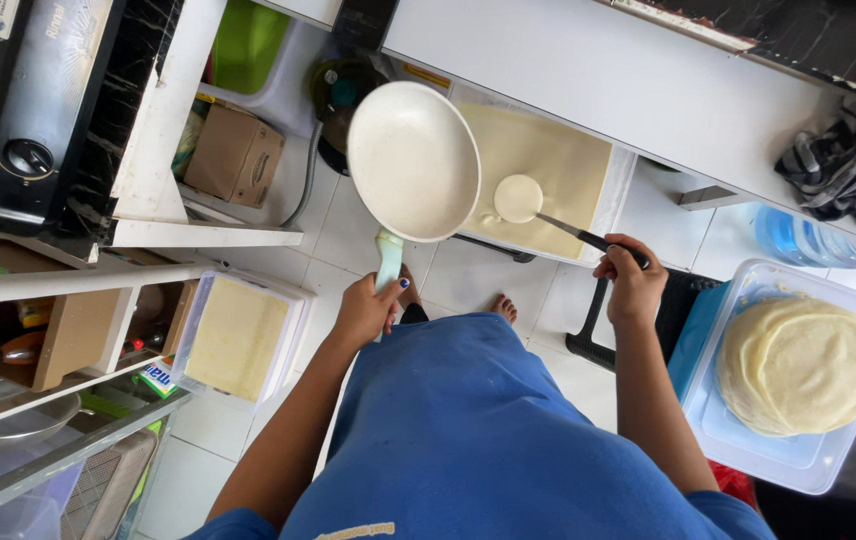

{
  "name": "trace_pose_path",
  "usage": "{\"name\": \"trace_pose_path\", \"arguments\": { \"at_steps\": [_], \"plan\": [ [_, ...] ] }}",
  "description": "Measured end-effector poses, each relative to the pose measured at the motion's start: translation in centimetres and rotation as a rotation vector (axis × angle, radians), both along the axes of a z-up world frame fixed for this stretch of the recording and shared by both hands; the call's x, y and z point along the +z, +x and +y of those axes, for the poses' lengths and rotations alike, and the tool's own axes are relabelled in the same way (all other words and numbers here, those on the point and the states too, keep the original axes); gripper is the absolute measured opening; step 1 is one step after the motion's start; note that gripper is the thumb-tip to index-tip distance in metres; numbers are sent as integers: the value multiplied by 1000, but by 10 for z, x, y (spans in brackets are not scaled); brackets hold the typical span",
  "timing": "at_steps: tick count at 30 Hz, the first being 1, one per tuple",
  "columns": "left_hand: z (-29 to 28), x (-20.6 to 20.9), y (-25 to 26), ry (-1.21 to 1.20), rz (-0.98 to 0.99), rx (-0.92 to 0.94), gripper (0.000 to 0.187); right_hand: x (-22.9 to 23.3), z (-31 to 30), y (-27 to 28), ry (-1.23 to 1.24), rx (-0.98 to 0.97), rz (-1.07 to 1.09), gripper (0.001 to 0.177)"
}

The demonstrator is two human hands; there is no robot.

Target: The person cooks crepes on multiple stovetop burners, using a ladle to pour batter into pans and then stacking the cooked crepes onto a container.

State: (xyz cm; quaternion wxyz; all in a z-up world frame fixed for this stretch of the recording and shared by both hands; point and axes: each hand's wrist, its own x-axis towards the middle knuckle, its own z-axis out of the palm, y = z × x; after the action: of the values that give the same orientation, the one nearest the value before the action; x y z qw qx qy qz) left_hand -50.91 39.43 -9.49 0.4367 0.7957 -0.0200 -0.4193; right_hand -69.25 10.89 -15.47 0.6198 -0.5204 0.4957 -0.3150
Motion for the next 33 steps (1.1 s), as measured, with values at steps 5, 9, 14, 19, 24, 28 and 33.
{"name": "trace_pose_path", "arguments": {
  "at_steps": [5,9,14,19,24,28,33],
  "plan": [
    [-20,14,-15,-41,125,-128,32,94,-7,15,-196,161,-17,18],
    [-29,4,-36,-187,291,-186,27,148,5,26,-413,310,20,18],
    [-59,21,-55,-276,249,-282,28,182,25,5,-921,539,191,14],
    [-83,49,-58,-258,71,-266,27,203,37,-24,-1303,623,308,19],
    [-93,60,-53,-219,99,-193,24,200,29,-41,-1387,618,298,19],
    [-89,67,-55,-325,371,6,20,181,13,-45,-1451,611,329,20],
    [-74,89,-63,-471,641,121,24,175,2,-32,-1499,583,312,19]
  ]
}}
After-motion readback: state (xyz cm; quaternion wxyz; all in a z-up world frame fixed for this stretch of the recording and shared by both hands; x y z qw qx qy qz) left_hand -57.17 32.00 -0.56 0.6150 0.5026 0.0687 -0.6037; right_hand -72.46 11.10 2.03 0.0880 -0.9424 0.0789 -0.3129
